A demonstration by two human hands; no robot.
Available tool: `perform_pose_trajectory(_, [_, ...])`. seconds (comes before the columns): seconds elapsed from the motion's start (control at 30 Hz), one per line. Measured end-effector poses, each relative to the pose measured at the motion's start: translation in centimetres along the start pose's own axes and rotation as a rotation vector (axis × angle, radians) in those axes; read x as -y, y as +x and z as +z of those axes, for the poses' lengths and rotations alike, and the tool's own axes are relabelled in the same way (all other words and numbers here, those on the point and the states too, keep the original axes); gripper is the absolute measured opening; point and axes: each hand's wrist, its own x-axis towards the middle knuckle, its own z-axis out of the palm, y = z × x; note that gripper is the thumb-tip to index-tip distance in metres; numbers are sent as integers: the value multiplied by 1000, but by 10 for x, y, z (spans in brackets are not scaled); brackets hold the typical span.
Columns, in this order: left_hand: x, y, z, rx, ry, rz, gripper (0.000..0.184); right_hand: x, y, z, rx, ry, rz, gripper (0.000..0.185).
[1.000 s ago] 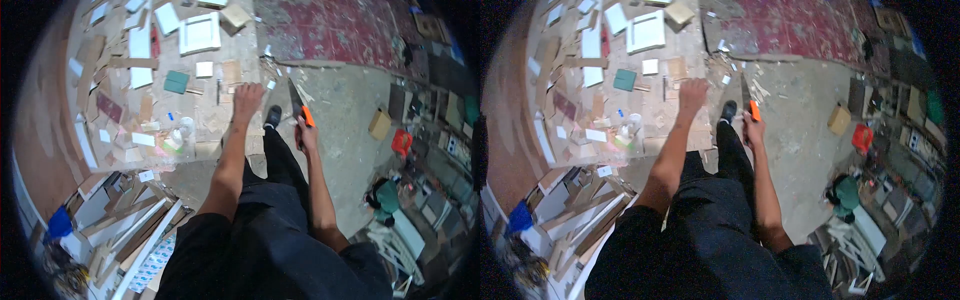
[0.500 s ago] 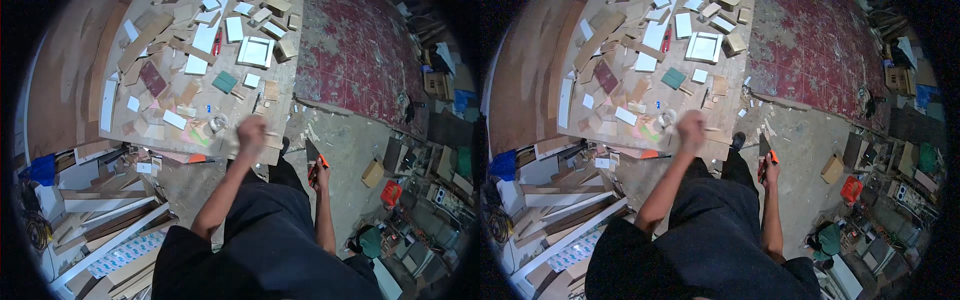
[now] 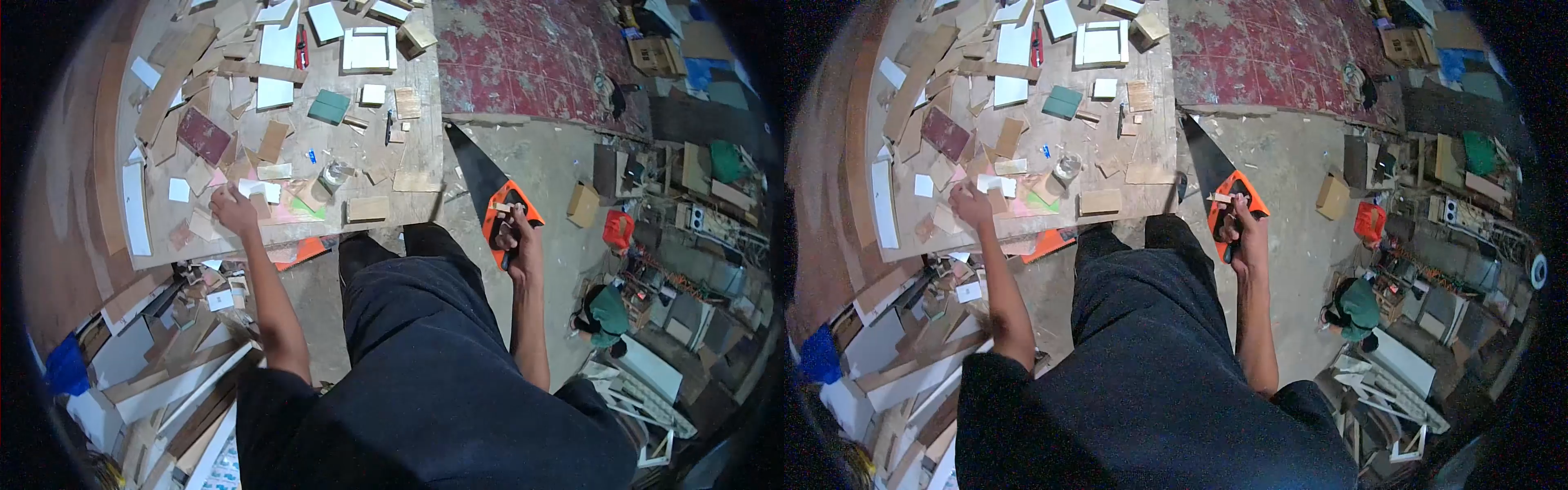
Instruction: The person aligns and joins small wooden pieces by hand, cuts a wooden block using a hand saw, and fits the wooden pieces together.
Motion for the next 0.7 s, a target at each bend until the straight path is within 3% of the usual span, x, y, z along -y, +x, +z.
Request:
perform_pose_trajectory(0.03, [-15, -3, -13, -89, -89, 83, 23, 4, -8, 6, -21, 63, 0, 15])
perform_pose_trajectory(0.1, [-68, -32, -54, -9, -417, -32, 14, 3, -18, 8, -14, 192, -1, 14])
perform_pose_trajectory(0.17, [-117, -69, -90, 346, -549, -204, 9, 0, -23, 8, 59, 370, 26, 12])
perform_pose_trajectory(0.27, [-212, -109, -144, 652, -966, 113, 4, 7, -33, 19, 57, 351, 33, 18])
perform_pose_trajectory(0.3, [-243, -113, -158, 801, -1131, 149, 10, 5, -34, 17, 53, 354, 37, 18])
perform_pose_trajectory(0.37, [-295, -118, -171, 983, -1152, 243, 25, 3, -33, 13, 60, 485, 85, 17])
perform_pose_trajectory(0.47, [-344, -144, -155, 1008, -1303, 263, 25, -9, -23, -3, 121, 498, 166, 17])
perform_pose_trajectory(0.53, [-356, -162, -138, 1150, -1202, 195, 24, -19, -13, -12, 109, 478, 188, 16])
perform_pose_trajectory(0.6, [-363, -177, -121, 1154, -1208, 163, 18, -27, 2, -26, 142, 496, 209, 17])
perform_pose_trajectory(0.67, [-369, -187, -96, 1339, -1445, -297, 12, -25, 16, -35, 88, 420, 221, 19])
perform_pose_trajectory(0.7, [-377, -173, -97, 1276, -1352, -240, 12, -23, 24, -40, 31, 328, 232, 21])
